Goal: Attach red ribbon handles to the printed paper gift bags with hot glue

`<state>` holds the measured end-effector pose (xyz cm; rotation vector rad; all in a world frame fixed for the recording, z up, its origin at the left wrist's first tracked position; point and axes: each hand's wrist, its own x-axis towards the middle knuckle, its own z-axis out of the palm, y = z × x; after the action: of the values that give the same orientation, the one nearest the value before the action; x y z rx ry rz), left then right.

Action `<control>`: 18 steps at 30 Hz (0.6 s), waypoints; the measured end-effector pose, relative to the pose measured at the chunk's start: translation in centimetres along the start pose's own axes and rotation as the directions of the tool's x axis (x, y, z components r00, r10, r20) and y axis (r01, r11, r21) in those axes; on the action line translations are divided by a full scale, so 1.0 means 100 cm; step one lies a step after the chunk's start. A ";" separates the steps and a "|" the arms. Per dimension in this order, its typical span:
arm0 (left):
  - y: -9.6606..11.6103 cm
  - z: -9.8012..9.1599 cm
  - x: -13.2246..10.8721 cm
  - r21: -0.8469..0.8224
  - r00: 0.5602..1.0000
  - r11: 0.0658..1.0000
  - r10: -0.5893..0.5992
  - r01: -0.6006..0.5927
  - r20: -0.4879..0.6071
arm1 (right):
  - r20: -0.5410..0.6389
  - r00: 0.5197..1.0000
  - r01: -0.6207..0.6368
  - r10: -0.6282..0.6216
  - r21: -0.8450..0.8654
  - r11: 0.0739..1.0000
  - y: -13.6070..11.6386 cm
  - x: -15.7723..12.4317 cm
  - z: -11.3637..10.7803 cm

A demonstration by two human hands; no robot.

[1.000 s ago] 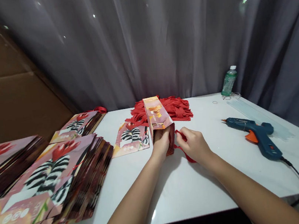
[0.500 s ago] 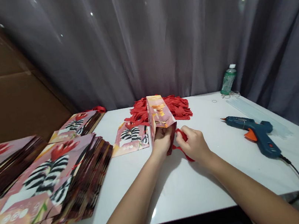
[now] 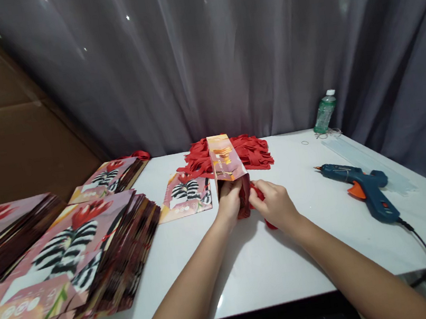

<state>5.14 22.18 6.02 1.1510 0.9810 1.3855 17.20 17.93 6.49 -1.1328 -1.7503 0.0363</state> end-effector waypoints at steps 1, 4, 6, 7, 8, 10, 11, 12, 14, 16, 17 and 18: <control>0.000 0.000 0.000 0.007 1.000 1.000 -0.003 0.003 0.001 | 0.006 1.000 -0.008 0.008 -0.003 1.000 0.000 0.000 0.000; 0.000 0.000 -0.001 0.021 1.000 1.000 -0.010 0.010 0.003 | 0.029 0.998 -0.048 0.048 -0.006 0.999 -0.001 0.000 -0.001; -0.001 0.000 -0.001 0.024 1.000 1.000 -0.010 0.010 0.001 | 0.051 0.996 -0.078 0.079 -0.003 0.997 -0.002 0.001 -0.003; -0.001 0.000 -0.002 0.026 1.000 1.000 -0.010 0.010 -0.001 | 0.063 0.994 -0.093 0.093 -0.002 0.996 -0.003 0.002 -0.004; -0.002 0.000 -0.002 0.027 1.000 1.000 -0.010 0.010 -0.003 | 0.075 0.992 -0.105 0.105 -0.001 0.994 -0.004 0.003 -0.005; -0.002 0.001 -0.003 0.031 1.000 0.999 -0.011 0.011 -0.006 | 0.099 0.987 -0.127 0.126 0.001 0.992 -0.005 0.004 -0.007; -0.002 0.001 -0.003 0.035 1.000 0.999 -0.010 0.010 -0.008 | 0.112 0.985 -0.136 0.135 0.000 0.991 -0.005 0.005 -0.008; -0.002 0.001 -0.003 0.041 1.000 0.999 -0.007 0.007 -0.009 | 0.126 0.982 -0.143 0.142 0.000 0.990 -0.005 0.006 -0.009; -0.001 0.002 -0.003 0.053 1.000 0.999 0.007 -0.007 -0.007 | 0.167 0.975 -0.149 0.147 0.001 0.989 -0.005 0.008 -0.012; 0.000 0.002 -0.003 0.066 1.000 0.997 0.024 -0.025 0.004 | 0.217 0.965 -0.151 0.147 0.001 0.988 -0.003 0.010 -0.016; 0.001 0.002 -0.003 0.075 1.000 0.997 0.029 -0.030 0.013 | 0.242 0.959 -0.152 0.148 0.001 0.988 -0.001 0.011 -0.018; 0.002 0.003 -0.003 0.084 0.999 0.996 0.031 -0.033 0.023 | 0.266 0.953 -0.154 0.149 -0.001 0.988 0.000 0.012 -0.020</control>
<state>5.34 21.86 6.25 1.2469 1.0178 1.3656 18.60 17.88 8.32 -1.2927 -1.8870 0.3117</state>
